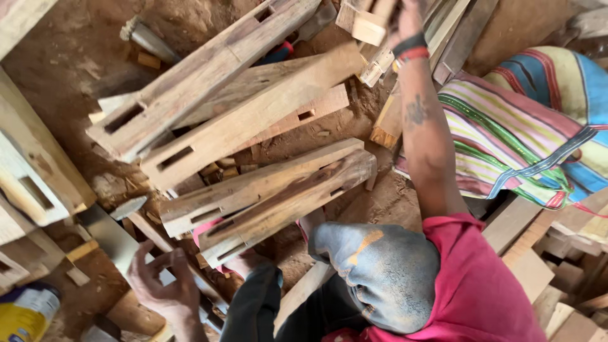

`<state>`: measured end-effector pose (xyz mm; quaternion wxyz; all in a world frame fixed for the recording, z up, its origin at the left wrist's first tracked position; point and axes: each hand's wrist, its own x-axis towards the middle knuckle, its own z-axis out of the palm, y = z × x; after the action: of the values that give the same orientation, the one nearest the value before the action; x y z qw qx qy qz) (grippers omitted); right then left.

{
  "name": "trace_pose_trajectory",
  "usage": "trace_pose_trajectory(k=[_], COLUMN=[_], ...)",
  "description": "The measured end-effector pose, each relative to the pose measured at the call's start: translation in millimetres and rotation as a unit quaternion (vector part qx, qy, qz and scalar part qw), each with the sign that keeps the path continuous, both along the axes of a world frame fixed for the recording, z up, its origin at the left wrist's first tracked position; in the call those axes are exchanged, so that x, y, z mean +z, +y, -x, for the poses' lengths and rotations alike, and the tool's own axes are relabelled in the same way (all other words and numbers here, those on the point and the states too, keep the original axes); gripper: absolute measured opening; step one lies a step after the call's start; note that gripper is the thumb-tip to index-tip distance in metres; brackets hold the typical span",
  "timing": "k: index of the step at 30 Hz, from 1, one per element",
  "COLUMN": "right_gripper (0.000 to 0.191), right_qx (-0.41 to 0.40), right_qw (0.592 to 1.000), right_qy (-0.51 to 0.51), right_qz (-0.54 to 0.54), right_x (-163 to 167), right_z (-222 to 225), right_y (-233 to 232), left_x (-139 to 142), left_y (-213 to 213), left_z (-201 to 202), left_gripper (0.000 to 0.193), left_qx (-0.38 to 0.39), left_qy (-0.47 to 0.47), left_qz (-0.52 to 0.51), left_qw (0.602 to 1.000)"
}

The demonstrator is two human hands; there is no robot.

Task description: The person sits on the ground and repeatedly picks up wooden planks from a pile, then places them onto a growing stack. The person handles the planks by hand, aligning them as they are added to the pile.

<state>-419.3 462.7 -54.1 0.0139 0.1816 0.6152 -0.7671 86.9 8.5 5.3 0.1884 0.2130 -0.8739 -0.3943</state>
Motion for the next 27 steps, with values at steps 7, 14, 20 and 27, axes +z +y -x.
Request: trace_pose_trajectory(k=[7, 14, 20, 27], right_gripper=[0.090, 0.089, 0.095, 0.081], right_qx=[0.135, 0.369, 0.534, 0.672], right_qw=[0.982, 0.915, 0.784, 0.655], right_qy=[0.115, 0.155, 0.247, 0.291], right_qz=[-0.068, -0.059, -0.196, -0.185], right_x=[51, 79, 87, 116], right_z=[-68, -143, -168, -204], right_y=[20, -8, -53, -90], left_x=[8, 22, 10, 15], left_y=[7, 43, 46, 7], left_z=[-1, -12, -3, 8], left_gripper=[0.042, 0.045, 0.052, 0.080], left_qx=[-0.022, 0.002, -0.037, -0.014], left_qy=[0.078, 0.006, 0.026, 0.267], left_qz=[-0.040, -0.076, -0.055, -0.424], left_qw=[0.996, 0.997, 0.997, 0.865])
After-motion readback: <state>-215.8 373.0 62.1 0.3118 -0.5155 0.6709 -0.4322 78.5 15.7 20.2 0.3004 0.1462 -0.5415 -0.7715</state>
